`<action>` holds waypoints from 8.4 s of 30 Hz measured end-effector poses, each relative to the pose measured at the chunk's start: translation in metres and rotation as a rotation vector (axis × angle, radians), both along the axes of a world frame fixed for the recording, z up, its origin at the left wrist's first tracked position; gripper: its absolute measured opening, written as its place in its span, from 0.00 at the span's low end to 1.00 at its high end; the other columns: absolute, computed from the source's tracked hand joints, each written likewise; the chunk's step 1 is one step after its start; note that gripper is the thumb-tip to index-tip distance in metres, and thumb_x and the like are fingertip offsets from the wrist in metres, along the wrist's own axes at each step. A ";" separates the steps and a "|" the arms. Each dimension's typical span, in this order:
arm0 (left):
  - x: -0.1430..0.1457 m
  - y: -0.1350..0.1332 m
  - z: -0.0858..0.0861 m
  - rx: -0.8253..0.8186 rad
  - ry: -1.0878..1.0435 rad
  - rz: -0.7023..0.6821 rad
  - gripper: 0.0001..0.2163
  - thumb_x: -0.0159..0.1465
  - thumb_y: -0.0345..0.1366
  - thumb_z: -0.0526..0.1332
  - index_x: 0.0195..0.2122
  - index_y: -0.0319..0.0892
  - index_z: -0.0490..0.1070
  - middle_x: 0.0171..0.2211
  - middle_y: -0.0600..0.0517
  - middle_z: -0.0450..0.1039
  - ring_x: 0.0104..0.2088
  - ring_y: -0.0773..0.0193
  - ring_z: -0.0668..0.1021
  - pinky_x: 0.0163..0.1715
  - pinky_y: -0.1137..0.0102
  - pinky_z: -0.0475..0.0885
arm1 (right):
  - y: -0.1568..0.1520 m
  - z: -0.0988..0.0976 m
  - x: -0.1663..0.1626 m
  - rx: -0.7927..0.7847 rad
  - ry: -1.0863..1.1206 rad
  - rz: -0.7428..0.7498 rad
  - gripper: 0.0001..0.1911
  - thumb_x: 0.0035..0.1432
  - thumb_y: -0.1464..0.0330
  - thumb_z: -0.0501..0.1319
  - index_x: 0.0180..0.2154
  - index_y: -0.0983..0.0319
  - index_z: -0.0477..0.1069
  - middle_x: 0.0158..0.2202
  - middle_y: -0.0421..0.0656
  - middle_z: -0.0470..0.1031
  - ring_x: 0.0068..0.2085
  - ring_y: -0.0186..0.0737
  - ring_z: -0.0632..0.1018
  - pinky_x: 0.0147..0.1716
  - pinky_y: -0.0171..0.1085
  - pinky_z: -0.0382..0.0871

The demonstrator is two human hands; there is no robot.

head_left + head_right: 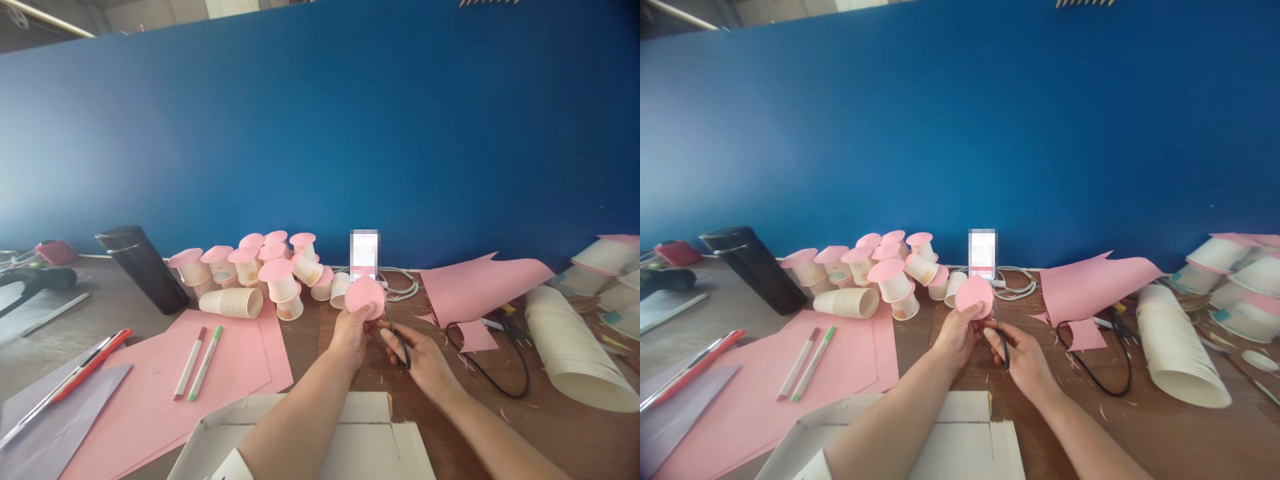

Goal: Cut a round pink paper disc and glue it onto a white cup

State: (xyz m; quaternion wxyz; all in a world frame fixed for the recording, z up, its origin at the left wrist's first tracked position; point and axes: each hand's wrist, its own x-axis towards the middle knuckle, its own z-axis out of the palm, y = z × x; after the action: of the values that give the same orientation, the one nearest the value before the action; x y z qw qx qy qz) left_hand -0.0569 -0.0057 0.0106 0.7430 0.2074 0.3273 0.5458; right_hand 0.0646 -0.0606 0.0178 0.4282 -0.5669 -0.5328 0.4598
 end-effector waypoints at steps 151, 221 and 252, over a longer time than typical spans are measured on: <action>-0.001 0.004 0.003 -0.041 0.104 0.104 0.11 0.51 0.30 0.68 0.36 0.35 0.73 0.28 0.49 0.75 0.26 0.70 0.75 0.25 0.77 0.68 | -0.002 0.000 -0.003 -0.032 -0.041 -0.006 0.31 0.52 0.49 0.62 0.49 0.64 0.75 0.21 0.36 0.67 0.23 0.33 0.68 0.23 0.32 0.62; 0.000 0.003 0.000 0.012 0.218 0.123 0.14 0.47 0.35 0.71 0.33 0.35 0.73 0.27 0.48 0.75 0.26 0.68 0.74 0.27 0.73 0.67 | -0.003 -0.001 -0.005 -0.024 -0.018 -0.009 0.29 0.52 0.49 0.62 0.47 0.64 0.75 0.21 0.36 0.68 0.24 0.33 0.68 0.23 0.32 0.63; -0.001 0.001 0.007 -0.012 0.191 0.132 0.14 0.48 0.33 0.70 0.36 0.35 0.73 0.30 0.46 0.77 0.26 0.69 0.75 0.25 0.75 0.67 | -0.003 -0.003 -0.003 -0.026 -0.042 -0.015 0.32 0.52 0.48 0.62 0.49 0.66 0.74 0.22 0.37 0.67 0.23 0.33 0.68 0.22 0.32 0.63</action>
State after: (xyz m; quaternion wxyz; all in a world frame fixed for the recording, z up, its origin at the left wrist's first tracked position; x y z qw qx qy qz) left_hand -0.0582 -0.0050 0.0180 0.6719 0.2321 0.4129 0.5694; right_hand 0.0611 -0.0633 0.0146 0.4129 -0.5858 -0.5312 0.4518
